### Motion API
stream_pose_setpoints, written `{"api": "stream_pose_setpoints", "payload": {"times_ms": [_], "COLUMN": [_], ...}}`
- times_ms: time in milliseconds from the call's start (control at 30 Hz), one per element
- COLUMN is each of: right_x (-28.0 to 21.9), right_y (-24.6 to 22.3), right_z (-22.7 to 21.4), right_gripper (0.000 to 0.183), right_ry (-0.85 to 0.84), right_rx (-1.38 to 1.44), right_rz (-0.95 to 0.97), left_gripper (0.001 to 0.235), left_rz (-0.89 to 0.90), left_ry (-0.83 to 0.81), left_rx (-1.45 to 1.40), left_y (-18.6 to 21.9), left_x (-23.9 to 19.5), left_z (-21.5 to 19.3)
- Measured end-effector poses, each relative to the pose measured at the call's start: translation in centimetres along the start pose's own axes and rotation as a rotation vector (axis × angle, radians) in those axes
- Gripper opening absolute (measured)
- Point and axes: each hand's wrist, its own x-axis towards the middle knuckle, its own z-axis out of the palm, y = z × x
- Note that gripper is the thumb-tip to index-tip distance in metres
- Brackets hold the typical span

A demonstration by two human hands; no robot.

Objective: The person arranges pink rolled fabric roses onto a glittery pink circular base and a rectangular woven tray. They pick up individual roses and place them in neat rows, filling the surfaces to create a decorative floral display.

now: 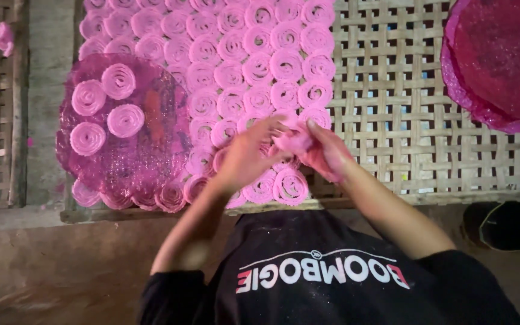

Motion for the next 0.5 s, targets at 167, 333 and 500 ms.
{"api": "stream_pose_setpoints", "payload": {"times_ms": [167, 333, 500], "right_x": [-4.9, -8.1, -7.9], "right_y": [-0.6, 2.9, 4.8], "right_z": [-4.3, -5.4, -5.5], "right_gripper": [0.04, 0.039, 0.037], "right_ry": [0.083, 0.154, 0.128], "right_rx": [-0.477, -0.853, -1.509], "right_rz": [-0.045, 0.016, -0.732], "left_gripper": [0.056, 0.047, 0.036], "left_rz": [-0.1, -0.314, -0.342], "left_ry": [0.191, 0.32, 0.42], "left_rx": [-0.025, -0.052, 0.132], "left_y": [-0.3, -4.2, -7.2], "left_x": [-2.5, -5.0, -6.4], "left_z": [1.9, 1.8, 0.7]}}
